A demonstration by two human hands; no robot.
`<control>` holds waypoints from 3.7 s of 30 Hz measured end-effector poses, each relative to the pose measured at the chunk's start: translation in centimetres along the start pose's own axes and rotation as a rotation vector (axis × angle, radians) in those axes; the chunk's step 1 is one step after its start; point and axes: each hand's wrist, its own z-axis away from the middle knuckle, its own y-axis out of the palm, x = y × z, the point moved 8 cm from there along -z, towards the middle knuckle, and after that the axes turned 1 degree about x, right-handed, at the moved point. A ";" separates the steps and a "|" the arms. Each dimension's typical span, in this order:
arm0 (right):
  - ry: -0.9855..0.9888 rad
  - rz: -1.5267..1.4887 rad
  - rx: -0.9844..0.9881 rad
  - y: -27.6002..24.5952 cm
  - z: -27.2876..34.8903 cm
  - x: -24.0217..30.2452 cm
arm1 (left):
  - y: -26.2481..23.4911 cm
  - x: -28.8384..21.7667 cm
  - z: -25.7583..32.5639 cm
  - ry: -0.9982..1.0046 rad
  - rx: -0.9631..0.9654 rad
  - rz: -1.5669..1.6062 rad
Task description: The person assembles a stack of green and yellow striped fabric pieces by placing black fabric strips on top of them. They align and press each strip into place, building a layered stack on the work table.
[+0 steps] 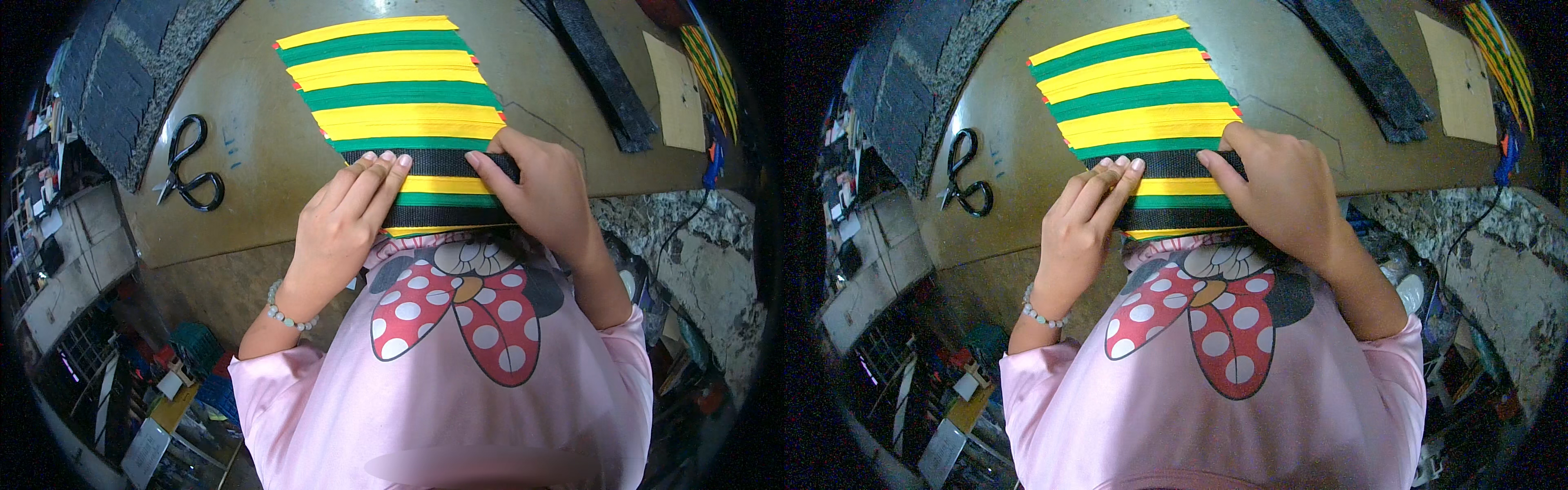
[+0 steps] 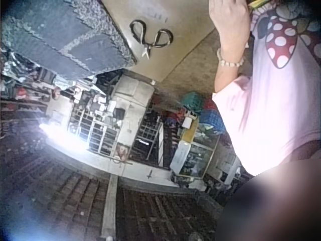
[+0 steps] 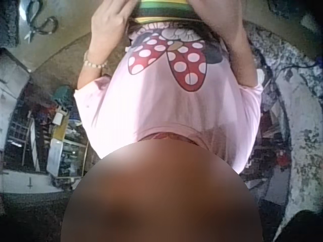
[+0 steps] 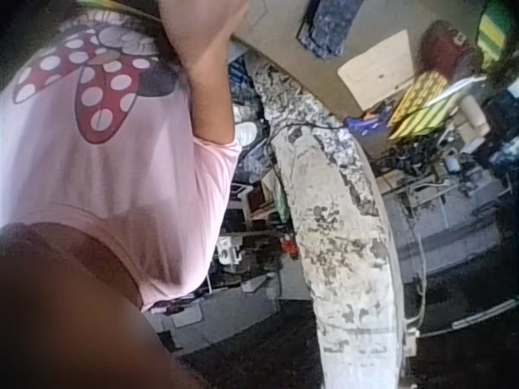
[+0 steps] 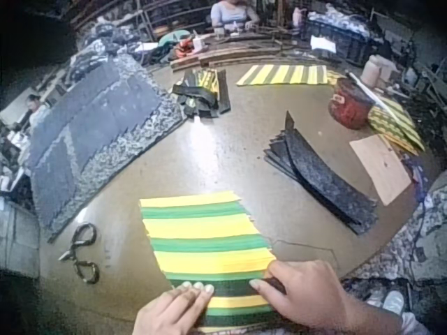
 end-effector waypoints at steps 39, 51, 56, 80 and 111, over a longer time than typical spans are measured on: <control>0.105 -0.023 0.004 -2.9 1.3 -4.4 | 3.9 -3.2 -2.6 -0.124 0.103 0.258; 0.029 -0.010 -0.049 -2.9 1.4 -4.5 | 3.7 -3.2 -2.8 -0.125 0.045 0.277; 0.035 0.005 -0.076 -3.0 1.4 -4.7 | 3.6 -3.2 -2.8 -0.113 0.027 0.257; -0.360 0.498 -0.168 0.8 4.2 1.6 | 4.1 -3.6 -3.0 -0.090 -0.015 0.165; 0.102 -0.495 -0.265 -14.7 -8.8 -17.5 | 9.9 -4.0 -20.9 0.251 -0.604 0.181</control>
